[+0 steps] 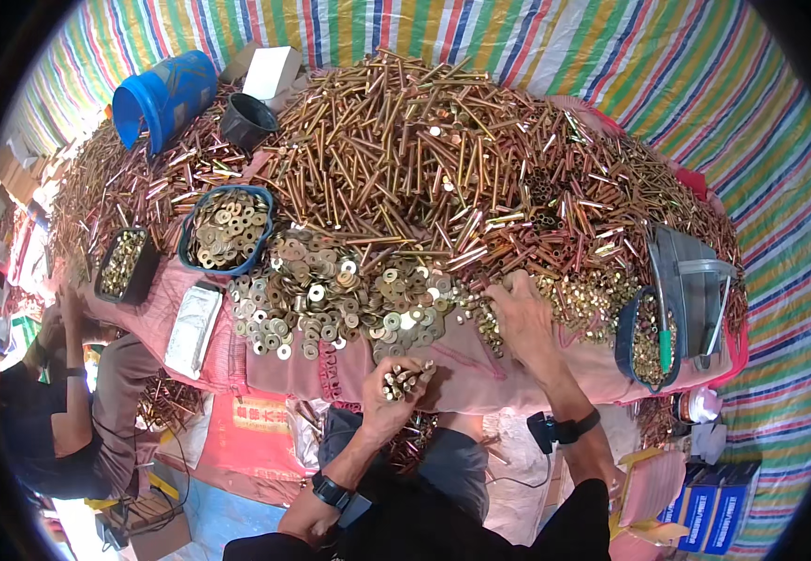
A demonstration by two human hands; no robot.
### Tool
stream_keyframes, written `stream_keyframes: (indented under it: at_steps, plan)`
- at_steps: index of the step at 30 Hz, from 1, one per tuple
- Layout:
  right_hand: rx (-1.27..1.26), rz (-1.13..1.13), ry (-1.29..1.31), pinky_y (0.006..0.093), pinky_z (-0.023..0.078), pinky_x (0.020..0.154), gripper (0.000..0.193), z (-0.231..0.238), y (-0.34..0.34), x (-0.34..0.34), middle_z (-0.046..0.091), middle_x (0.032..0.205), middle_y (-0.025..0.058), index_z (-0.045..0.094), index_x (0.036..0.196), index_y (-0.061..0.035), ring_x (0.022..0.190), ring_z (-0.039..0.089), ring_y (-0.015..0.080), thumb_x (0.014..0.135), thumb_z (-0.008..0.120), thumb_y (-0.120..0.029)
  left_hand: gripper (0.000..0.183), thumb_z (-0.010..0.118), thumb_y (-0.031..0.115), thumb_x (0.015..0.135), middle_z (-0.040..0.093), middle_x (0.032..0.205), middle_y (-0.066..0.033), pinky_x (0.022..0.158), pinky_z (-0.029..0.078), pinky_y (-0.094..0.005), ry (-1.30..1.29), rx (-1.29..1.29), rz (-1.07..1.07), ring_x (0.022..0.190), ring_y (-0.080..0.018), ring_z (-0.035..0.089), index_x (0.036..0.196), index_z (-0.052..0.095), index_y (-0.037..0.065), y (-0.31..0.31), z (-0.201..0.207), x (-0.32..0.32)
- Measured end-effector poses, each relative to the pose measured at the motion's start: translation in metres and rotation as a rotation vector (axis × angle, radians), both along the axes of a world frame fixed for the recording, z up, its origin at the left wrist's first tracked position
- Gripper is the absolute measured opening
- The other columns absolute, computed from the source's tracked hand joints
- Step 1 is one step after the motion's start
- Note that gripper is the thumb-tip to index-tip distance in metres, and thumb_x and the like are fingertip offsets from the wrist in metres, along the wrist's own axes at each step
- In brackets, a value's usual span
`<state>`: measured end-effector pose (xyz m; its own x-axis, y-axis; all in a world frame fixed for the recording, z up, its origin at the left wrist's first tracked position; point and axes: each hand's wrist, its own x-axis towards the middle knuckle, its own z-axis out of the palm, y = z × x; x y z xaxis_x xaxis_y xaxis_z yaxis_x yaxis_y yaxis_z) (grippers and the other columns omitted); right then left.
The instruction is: The person picks up metal tubes and washers from a large pile on a table and places them into smaller containers.
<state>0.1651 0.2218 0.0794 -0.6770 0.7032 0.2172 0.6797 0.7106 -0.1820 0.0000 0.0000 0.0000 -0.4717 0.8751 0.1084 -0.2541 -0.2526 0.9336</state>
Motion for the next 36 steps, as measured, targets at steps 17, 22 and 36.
stream_keyframes:
  at_steps: [17,22,36]
  plan:
    - [-0.603,0.093,0.688,0.03,0.059,0.069,0.032,0.043,-0.107,-0.024,0.074,0.1,0.0086,0.062,0.121,0.0038,0.082,0.07,0.0115,0.1,0.077,-0.015,0.03,0.074,-0.012,0.085,0.074,0.104,-0.0073,0.08,0.056,-0.028,0.135,-0.057,0.029,0.093,-0.0131,0.069,0.11,0.064,0.002,-0.001,0.008,0.001]
    - [-0.111,0.377,0.57,0.0387,0.059,0.065,0.037,0.039,-0.113,-0.034,0.074,0.098,0.0181,0.064,0.121,0.0017,0.078,0.075,0.0313,0.089,0.082,-0.005,0.029,0.075,-0.011,0.089,0.072,0.115,-0.0085,0.09,0.056,-0.029,0.154,-0.013,0.015,0.103,-0.0147,0.068,0.111,0.062,0.002,-0.002,0.013,0.0]
    - [-0.072,0.465,0.545,0.0415,0.061,0.078,0.035,0.008,-0.117,-0.034,0.072,0.106,0.0186,0.064,0.124,0.0023,0.091,0.073,0.0345,0.091,0.075,0.002,0.02,0.072,-0.007,0.097,0.07,0.109,-0.0071,0.083,0.053,-0.0266,0.06,-0.041,0.132,0.094,-0.0108,0.064,0.106,0.057,0.003,-0.01,0.035,-0.004]
